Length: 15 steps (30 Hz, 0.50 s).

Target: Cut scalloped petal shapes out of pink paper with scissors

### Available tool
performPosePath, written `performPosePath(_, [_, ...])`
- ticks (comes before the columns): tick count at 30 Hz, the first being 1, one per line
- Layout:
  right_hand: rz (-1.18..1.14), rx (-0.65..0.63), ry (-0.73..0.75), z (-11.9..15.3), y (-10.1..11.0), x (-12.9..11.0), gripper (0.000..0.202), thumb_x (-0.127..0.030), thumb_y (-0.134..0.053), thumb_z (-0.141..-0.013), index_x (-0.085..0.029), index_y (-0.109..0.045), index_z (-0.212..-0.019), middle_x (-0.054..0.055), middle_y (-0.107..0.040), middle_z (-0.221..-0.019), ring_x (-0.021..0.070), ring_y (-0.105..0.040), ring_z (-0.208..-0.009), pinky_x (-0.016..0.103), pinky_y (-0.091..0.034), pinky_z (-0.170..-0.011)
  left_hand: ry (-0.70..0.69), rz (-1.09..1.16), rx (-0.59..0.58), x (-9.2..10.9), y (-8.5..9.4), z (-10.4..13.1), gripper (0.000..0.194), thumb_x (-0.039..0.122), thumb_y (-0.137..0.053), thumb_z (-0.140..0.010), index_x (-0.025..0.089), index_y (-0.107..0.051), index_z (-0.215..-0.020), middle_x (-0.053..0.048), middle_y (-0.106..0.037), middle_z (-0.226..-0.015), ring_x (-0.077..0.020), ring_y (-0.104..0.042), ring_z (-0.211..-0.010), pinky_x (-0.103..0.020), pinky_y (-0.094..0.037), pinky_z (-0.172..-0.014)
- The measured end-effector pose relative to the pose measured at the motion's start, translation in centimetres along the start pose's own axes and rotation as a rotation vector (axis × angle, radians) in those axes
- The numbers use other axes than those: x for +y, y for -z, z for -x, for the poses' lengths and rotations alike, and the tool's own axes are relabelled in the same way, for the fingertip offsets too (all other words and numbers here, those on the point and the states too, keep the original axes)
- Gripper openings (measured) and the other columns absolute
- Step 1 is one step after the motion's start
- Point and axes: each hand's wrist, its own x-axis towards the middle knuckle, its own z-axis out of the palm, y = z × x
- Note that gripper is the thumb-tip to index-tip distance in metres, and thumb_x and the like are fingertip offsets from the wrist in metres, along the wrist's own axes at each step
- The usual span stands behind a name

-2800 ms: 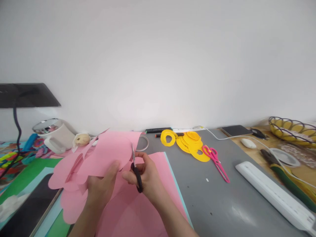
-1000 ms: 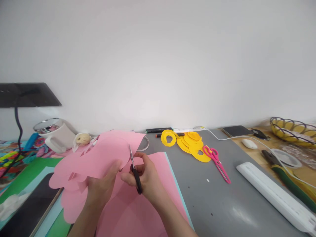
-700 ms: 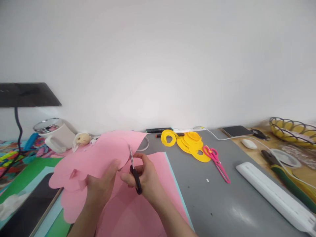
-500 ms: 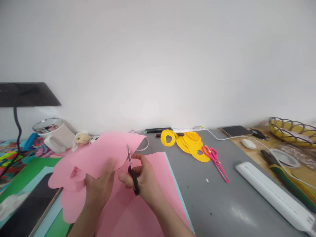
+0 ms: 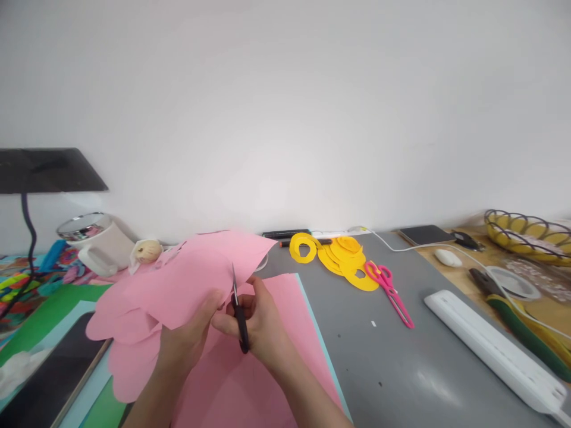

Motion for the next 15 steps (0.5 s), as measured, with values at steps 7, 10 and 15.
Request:
performPosePath(7, [0.027,0.007,-0.016,0.1,0.1,0.2,0.056,-0.022,-0.082,-0.058,-0.019,-0.044,-0.1,-0.011,-0.048,-0.055,0.0076,-0.037,-0.049,0.019,-0.026,-0.045,0.073,0.013,-0.006,1.3,-0.2,0.1,0.024,0.036,-0.075,-0.062,0.019,-0.069,-0.077,-0.005,-0.071,-0.077,-0.0236,-0.068,-0.077,-0.034,-0.057,-0.069])
performPosePath(10, [0.037,0.009,-0.019,0.1,0.1,0.2,0.056,-0.021,-0.081,-0.058,-0.019,-0.044,-0.1,-0.01,-0.049,-0.055,0.0081,-0.038,-0.05,0.019,-0.026,-0.045,0.076,0.021,-0.017,1.6,-0.2,0.3,0.021,0.036,-0.074,-0.062,0.02,-0.07,-0.076,-0.005,-0.072,-0.077,-0.0237,-0.069,-0.077,-0.033,-0.059,-0.069])
performPosePath(15, [0.058,0.012,-0.023,0.1,0.1,0.2,0.056,-0.021,-0.08,-0.06,-0.018,-0.044,-0.103,-0.009,-0.05,-0.056,0.0087,-0.04,-0.051,0.019,-0.027,-0.044,0.078,-0.044,-0.003,1.6,-0.1,0.3,0.018,0.033,-0.073,-0.063,0.02,-0.071,-0.075,-0.005,-0.074,-0.075,-0.0234,-0.071,-0.075,-0.03,-0.06,-0.067])
